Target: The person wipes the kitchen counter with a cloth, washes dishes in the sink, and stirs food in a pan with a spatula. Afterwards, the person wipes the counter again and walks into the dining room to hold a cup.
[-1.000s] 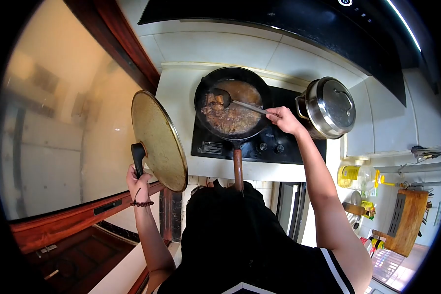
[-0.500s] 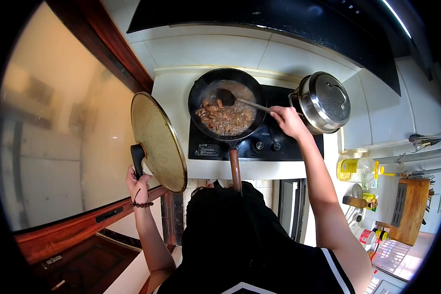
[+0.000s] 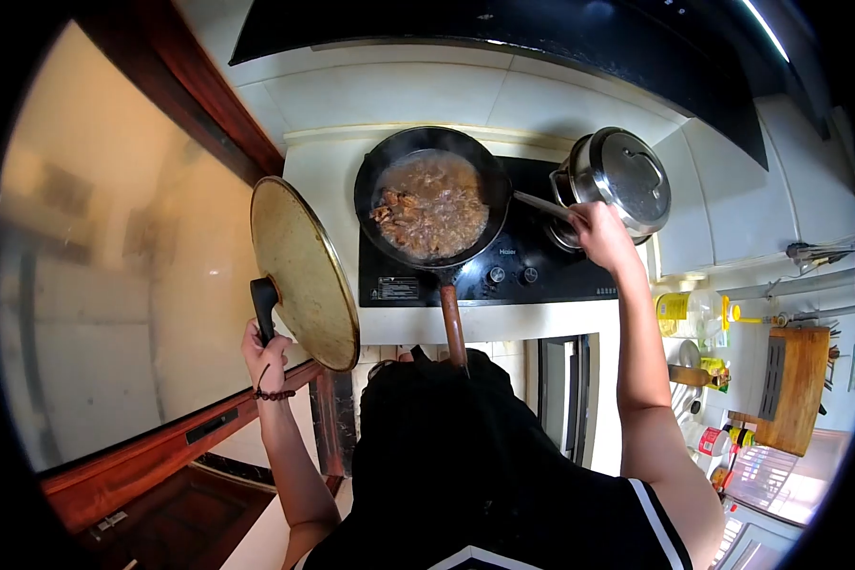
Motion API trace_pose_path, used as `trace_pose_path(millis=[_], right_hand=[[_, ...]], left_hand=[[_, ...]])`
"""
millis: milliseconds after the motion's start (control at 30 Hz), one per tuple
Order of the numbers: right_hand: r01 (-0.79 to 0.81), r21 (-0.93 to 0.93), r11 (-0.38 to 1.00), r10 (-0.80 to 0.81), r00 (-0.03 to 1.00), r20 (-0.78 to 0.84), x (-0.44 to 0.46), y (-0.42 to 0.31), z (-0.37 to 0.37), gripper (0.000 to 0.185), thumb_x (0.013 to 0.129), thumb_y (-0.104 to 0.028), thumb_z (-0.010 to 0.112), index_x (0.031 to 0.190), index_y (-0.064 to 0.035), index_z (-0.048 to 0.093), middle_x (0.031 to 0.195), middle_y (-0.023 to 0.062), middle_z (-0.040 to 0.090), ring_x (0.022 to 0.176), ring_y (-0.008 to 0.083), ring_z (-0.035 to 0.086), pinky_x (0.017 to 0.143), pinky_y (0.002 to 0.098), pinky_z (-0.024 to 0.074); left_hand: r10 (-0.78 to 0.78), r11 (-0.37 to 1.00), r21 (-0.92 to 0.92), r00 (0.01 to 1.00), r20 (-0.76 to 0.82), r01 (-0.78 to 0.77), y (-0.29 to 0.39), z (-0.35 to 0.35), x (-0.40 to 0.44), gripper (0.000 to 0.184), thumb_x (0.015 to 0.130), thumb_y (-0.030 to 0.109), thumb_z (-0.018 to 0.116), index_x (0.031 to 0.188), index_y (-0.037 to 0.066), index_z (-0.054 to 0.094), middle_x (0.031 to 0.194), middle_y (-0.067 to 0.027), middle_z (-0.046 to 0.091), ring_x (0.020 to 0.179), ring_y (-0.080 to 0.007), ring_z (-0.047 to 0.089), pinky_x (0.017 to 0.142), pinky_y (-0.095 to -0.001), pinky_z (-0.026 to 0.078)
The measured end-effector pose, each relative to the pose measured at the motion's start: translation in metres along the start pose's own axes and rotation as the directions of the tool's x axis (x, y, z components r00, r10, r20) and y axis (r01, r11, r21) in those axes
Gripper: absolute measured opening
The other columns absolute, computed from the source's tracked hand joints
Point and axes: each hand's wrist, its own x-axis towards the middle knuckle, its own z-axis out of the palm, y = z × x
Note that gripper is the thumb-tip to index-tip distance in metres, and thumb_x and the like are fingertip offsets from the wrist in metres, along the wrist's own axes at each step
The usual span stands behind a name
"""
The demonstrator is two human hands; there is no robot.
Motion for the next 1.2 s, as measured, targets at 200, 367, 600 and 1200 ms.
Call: trace_pose_path(millis=[200, 367, 600, 1200], right_hand=[[-0.066, -0.187, 0.980, 0.089, 0.989, 0.120, 0.019, -0.023, -0.007, 0.021, 0.081, -0.006, 0.062, 0.096, 0.0014, 0.075, 0.092, 0.0308, 0.068, 0.092, 0.0460, 0.067, 0.085, 0.0497, 0.0542], [-0.031, -0.027, 0.999, 0.036, 0.979, 0.203, 0.075, 0.024, 0.050, 0.022, 0.083, -0.008, 0.064, 0.099, 0.0015, 0.075, 0.080, 0.0197, 0.072, 0.066, 0.0325, 0.070, 0.061, 0.0435, 0.0539], [-0.433, 0.538, 0.723, 0.131, 0.851, 0.508, 0.080, 0.040, 0.122, 0.019, 0.094, -0.010, 0.061, 0.105, 0.0015, 0.073, 0.064, 0.0039, 0.055, 0.046, 0.0105, 0.043, 0.040, 0.0281, 0.0351], [0.332, 0.160, 0.930, -0.342, 0.939, 0.035, 0.031, -0.003, 0.104, 0.022, 0.094, -0.009, 0.060, 0.112, 0.0025, 0.067, 0.096, 0.0278, 0.067, 0.093, 0.0447, 0.065, 0.080, 0.0487, 0.0537]], left_hand=[[0.011, 1.000, 0.011, 1.000, -0.010, -0.011, 0.005, 0.006, -0.002, 0.025, 0.072, -0.006, 0.059, 0.089, 0.010, 0.052, 0.070, 0.0042, 0.046, 0.051, -0.0043, 0.039, 0.042, -0.0195, 0.028], [0.033, 0.999, 0.019, 0.999, 0.009, -0.033, 0.006, 0.005, -0.001, 0.026, 0.071, -0.006, 0.059, 0.090, 0.011, 0.052, 0.071, 0.0040, 0.046, 0.052, -0.0043, 0.040, 0.042, -0.0194, 0.029], [0.019, 1.000, 0.021, 1.000, -0.006, -0.019, -0.002, -0.001, 0.003, 0.025, 0.073, -0.006, 0.060, 0.094, 0.007, 0.055, 0.071, 0.0025, 0.047, 0.052, -0.0052, 0.041, 0.042, -0.0214, 0.030], [-0.009, 1.000, -0.019, 0.999, -0.034, 0.008, -0.007, -0.005, 0.007, 0.025, 0.072, -0.005, 0.060, 0.091, 0.009, 0.053, 0.070, 0.0044, 0.045, 0.051, -0.0041, 0.038, 0.041, -0.0201, 0.027]])
